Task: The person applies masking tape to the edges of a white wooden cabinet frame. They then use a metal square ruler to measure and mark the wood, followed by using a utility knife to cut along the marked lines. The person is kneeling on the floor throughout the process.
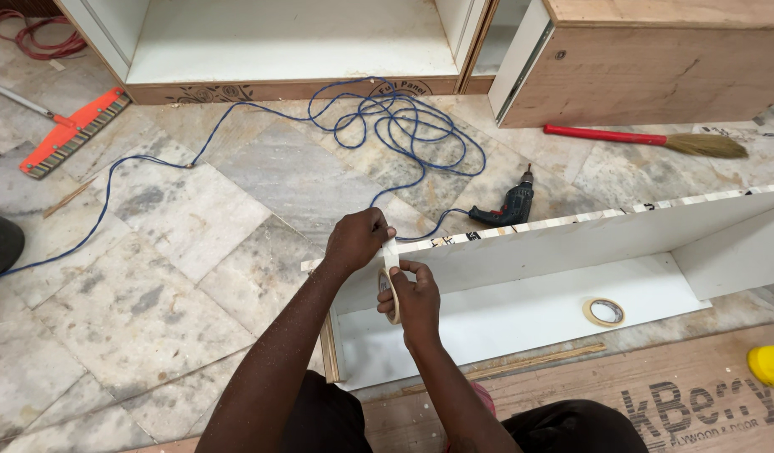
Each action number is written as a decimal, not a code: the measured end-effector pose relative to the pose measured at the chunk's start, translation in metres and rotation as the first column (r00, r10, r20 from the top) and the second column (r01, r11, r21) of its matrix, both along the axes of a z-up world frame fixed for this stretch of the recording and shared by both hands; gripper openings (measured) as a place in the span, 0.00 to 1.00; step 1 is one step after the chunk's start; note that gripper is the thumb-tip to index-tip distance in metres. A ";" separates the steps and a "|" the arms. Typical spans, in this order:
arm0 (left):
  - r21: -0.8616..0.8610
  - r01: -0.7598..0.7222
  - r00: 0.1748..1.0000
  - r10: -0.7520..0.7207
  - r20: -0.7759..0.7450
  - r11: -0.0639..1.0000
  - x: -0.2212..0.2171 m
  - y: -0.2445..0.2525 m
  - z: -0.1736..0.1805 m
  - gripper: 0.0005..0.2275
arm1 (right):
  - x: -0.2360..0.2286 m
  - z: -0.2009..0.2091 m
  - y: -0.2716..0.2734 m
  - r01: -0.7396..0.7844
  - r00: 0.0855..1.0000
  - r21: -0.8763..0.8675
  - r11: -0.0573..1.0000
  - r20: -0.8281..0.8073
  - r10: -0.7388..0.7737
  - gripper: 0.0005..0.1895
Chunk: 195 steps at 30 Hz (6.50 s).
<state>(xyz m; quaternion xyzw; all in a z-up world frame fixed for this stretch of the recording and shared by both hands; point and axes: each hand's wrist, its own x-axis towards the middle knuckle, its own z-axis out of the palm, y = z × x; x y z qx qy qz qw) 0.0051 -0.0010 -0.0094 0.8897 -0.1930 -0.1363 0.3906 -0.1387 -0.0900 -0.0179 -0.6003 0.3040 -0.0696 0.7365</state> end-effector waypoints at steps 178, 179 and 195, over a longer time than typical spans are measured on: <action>0.381 0.288 0.865 -0.409 0.290 0.879 -0.014 0.054 -0.004 0.21 | 0.027 -0.066 0.039 -0.038 0.991 0.201 0.979 -0.121 0.064 0.15; 0.396 0.286 0.864 -0.413 0.288 0.873 -0.015 0.053 -0.005 0.22 | 0.025 -0.070 0.039 -0.038 0.993 0.187 0.982 -0.101 0.058 0.16; 0.449 0.290 0.854 -0.440 0.277 0.845 -0.023 0.047 0.008 0.25 | 0.037 -0.093 0.017 -0.129 0.982 0.639 0.758 -0.025 0.188 0.10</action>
